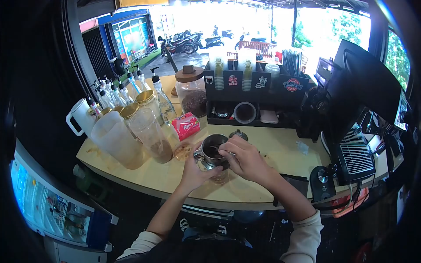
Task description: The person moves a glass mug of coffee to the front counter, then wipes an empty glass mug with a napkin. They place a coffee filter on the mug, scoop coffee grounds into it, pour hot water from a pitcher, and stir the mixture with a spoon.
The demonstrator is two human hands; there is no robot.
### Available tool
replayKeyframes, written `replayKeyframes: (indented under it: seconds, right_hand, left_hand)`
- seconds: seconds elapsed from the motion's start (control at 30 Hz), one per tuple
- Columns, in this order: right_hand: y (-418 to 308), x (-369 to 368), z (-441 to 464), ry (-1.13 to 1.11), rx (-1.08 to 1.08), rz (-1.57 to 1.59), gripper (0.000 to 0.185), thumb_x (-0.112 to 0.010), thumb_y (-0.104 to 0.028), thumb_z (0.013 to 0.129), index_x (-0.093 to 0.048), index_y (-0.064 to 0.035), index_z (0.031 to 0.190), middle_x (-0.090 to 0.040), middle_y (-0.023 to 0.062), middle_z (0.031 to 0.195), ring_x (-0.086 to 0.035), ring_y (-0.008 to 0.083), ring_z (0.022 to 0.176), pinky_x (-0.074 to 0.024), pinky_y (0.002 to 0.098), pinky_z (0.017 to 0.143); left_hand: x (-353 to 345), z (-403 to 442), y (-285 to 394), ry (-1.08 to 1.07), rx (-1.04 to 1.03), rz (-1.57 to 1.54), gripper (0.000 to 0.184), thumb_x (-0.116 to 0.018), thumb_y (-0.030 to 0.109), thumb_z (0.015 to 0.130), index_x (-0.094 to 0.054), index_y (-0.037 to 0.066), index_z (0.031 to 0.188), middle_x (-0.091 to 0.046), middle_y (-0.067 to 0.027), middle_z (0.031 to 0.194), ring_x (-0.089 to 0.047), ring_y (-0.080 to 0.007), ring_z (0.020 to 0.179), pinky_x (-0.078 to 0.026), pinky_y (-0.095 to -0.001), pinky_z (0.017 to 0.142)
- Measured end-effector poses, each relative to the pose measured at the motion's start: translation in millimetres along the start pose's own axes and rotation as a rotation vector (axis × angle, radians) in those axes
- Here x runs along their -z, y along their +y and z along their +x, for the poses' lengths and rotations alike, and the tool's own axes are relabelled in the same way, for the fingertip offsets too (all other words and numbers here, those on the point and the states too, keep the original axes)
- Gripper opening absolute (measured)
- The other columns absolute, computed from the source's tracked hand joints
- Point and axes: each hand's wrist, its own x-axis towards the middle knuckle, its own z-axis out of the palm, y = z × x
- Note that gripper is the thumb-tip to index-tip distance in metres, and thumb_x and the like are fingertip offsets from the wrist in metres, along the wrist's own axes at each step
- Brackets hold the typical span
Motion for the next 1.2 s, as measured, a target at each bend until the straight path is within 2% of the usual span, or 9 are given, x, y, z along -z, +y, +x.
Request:
replayKeyframes:
  seconds: [0.3, 0.53, 0.6, 0.63, 0.73, 0.77, 0.87, 1.1, 1.2]
  right_hand:
    - [8.3, 4.0, 3.7, -0.004, -0.112, 0.080, 0.007, -0.057, -0.006, 0.089, -0.061, -0.0005, 0.091, -0.057, 0.0115, 0.075, -0.056, 0.0253, 0.068, -0.0446, 0.0333, 0.060]
    - [13.6, 3.8, 10.9, -0.020, -0.117, 0.040, 0.008, -0.059, -0.007, 0.087, -0.059, -0.0002, 0.090, -0.056, 0.0127, 0.076, -0.055, 0.0285, 0.069, -0.0436, 0.0376, 0.061]
    - [16.7, 3.5, 10.7, -0.004, -0.088, 0.013, 0.007, -0.059, -0.007, 0.087, -0.059, -0.0003, 0.090, -0.056, 0.0127, 0.075, -0.054, 0.0287, 0.069, -0.0436, 0.0379, 0.062]
    - [19.7, 2.8, 10.6, 0.011, -0.074, 0.013, 0.007, -0.059, -0.007, 0.087, -0.059, -0.0005, 0.090, -0.055, 0.0125, 0.075, -0.054, 0.0287, 0.069, -0.0438, 0.0379, 0.062]
    - [21.3, 1.2, 7.2, 0.017, -0.038, 0.033, 0.006, -0.059, -0.006, 0.087, -0.059, -0.0009, 0.091, -0.055, 0.0121, 0.076, -0.054, 0.0287, 0.070, -0.0442, 0.0378, 0.063]
    - [20.8, 0.0, 6.4, 0.005, -0.013, 0.056, 0.006, -0.059, -0.005, 0.086, -0.059, -0.0012, 0.091, -0.054, 0.0119, 0.076, -0.054, 0.0286, 0.071, -0.0445, 0.0377, 0.064]
    - [17.3, -1.3, 9.0, -0.013, 0.001, 0.033, 0.008, -0.060, -0.004, 0.084, -0.059, -0.0017, 0.091, -0.055, 0.0117, 0.078, -0.055, 0.0288, 0.073, -0.0450, 0.0377, 0.065]
    - [10.3, -5.8, 10.5, -0.055, 0.083, 0.020, 0.012, -0.063, -0.002, 0.080, -0.059, -0.0016, 0.091, -0.056, 0.0119, 0.080, -0.055, 0.0295, 0.075, -0.0452, 0.0393, 0.068]
    - [13.4, -4.0, 11.5, -0.039, 0.056, -0.004, 0.012, -0.062, -0.002, 0.080, -0.059, -0.0018, 0.091, -0.056, 0.0109, 0.080, -0.055, 0.0294, 0.077, -0.0449, 0.0400, 0.068]
  left_hand:
    - [25.6, 32.7, -15.7, -0.275, 0.033, -0.084, 0.095, -0.086, 0.026, 0.062, -0.033, -0.003, 0.136, -0.051, -0.0159, 0.125, -0.051, -0.0208, 0.118, -0.039, -0.0351, 0.101]
    - [43.9, 50.3, 1.3, -0.438, 0.043, -0.082, 0.104, -0.087, 0.028, 0.060, -0.028, 0.001, 0.141, -0.048, -0.0154, 0.128, -0.045, -0.0250, 0.122, -0.033, -0.0381, 0.106]
    - [40.4, 37.7, -1.1, -0.129, -0.145, 0.035, 0.105, -0.088, 0.027, 0.058, -0.029, 0.001, 0.141, -0.049, -0.0160, 0.128, -0.045, -0.0278, 0.123, -0.033, -0.0392, 0.105]
    - [34.1, 29.6, 0.1, 0.092, -0.210, 0.106, 0.092, -0.087, 0.025, 0.058, -0.038, 0.002, 0.132, -0.051, -0.0144, 0.118, -0.050, -0.0258, 0.111, -0.039, -0.0381, 0.096]
    - [20.2, 0.7, -3.3, 0.273, -0.247, 0.174, 0.077, -0.086, 0.022, 0.059, -0.043, 0.004, 0.119, -0.050, -0.0107, 0.105, -0.050, -0.0219, 0.096, -0.041, -0.0367, 0.086]
    - [13.9, -1.9, 11.8, 0.249, -0.316, 0.202, 0.070, -0.085, 0.023, 0.059, -0.043, 0.004, 0.112, -0.045, -0.0096, 0.100, -0.047, -0.0207, 0.089, -0.041, -0.0357, 0.080]
    - [-8.9, -0.5, 30.0, 0.275, -0.315, 0.245, 0.072, -0.085, 0.024, 0.060, -0.043, 0.003, 0.113, -0.044, -0.0118, 0.104, -0.047, -0.0236, 0.093, -0.040, -0.0342, 0.079]
    - [-17.0, 13.2, 29.2, 0.306, -0.163, 0.454, 0.093, -0.087, 0.032, 0.057, -0.030, 0.002, 0.124, -0.044, -0.0162, 0.112, -0.045, -0.0312, 0.103, -0.033, -0.0480, 0.091]
    - [-10.5, 16.6, 29.7, 0.253, -0.113, 0.379, 0.095, -0.089, 0.028, 0.055, -0.028, 0.001, 0.123, -0.043, -0.0178, 0.115, -0.046, -0.0303, 0.110, -0.038, -0.0422, 0.095]
